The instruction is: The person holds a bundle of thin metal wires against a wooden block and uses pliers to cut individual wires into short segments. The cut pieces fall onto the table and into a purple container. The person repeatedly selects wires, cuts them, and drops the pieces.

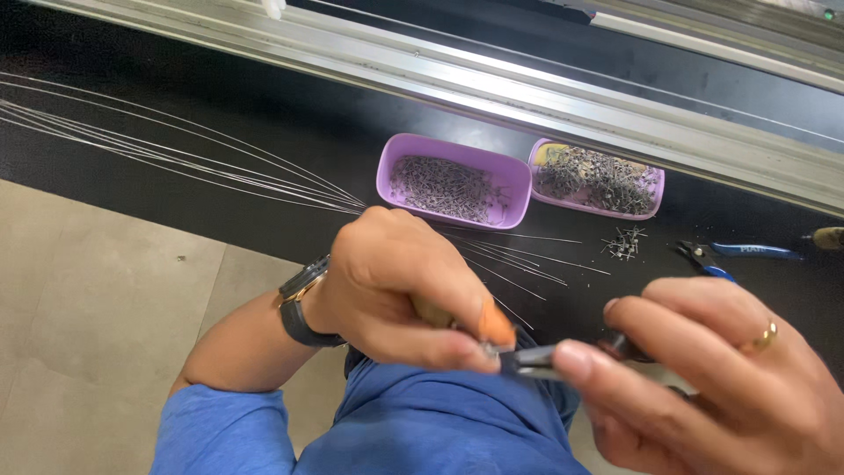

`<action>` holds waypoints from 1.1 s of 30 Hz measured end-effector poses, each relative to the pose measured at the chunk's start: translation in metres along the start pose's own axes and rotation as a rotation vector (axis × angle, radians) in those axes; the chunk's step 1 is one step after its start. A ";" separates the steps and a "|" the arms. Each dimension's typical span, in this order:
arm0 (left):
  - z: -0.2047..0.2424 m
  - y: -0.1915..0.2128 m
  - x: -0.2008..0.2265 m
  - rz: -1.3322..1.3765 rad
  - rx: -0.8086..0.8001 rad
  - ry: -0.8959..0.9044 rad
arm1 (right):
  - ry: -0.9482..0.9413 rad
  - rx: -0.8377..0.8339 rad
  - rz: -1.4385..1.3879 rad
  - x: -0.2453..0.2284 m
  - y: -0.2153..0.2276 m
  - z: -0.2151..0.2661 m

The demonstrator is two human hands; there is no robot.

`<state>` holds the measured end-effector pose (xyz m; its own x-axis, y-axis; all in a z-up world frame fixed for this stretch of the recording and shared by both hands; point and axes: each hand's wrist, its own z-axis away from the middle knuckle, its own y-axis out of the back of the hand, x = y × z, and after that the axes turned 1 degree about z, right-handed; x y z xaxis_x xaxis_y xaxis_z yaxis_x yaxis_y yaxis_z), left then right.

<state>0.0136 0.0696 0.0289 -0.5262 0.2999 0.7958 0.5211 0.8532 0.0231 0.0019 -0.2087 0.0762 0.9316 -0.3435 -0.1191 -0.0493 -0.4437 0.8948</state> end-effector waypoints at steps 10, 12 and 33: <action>-0.023 -0.021 0.022 0.048 0.464 0.700 | -0.536 0.102 -0.397 0.000 -0.042 0.029; -0.024 -0.022 0.023 0.055 0.428 0.659 | -0.505 0.133 -0.441 0.000 -0.048 0.024; -0.025 -0.024 0.015 -0.057 0.463 0.679 | -0.534 -0.041 0.158 0.036 -0.024 0.059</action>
<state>0.0102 0.0433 0.0556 0.0553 0.0536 0.9970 0.0980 0.9934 -0.0588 0.0154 -0.2593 0.0246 0.6014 -0.7798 -0.1739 -0.1501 -0.3240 0.9341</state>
